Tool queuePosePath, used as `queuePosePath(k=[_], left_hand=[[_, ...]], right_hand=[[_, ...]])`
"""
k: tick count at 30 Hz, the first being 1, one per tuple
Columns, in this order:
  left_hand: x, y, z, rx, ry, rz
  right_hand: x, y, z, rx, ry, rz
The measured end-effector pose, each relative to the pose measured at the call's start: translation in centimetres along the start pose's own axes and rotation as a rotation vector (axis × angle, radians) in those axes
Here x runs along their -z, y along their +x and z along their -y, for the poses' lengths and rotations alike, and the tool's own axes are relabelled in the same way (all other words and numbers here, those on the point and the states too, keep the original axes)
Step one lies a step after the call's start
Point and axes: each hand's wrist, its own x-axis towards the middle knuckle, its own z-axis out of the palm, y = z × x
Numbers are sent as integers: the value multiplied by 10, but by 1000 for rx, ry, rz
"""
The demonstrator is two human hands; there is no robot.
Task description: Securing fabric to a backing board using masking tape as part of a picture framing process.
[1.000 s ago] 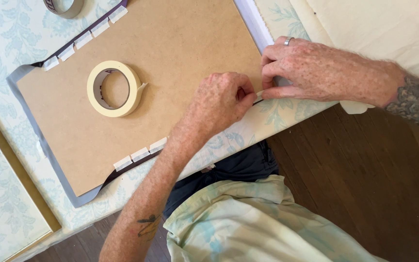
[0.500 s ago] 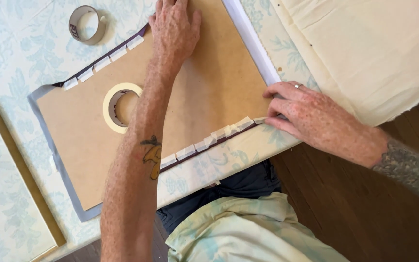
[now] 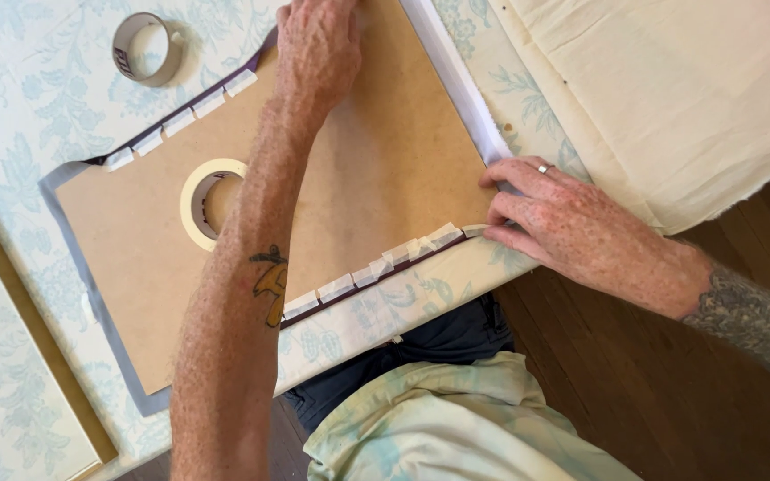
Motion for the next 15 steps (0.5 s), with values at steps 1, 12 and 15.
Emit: queuePosePath(k=[1, 12, 15], left_hand=[[-3, -3, -1, -54, 23, 13], [-10, -20, -14, -133, 136, -84], [-13, -24, -16, -98, 99, -88]], right_hand=[[1, 1, -1, 31, 3, -28], [6, 3, -9, 140, -115, -27], [4, 1, -11, 141, -105, -22]])
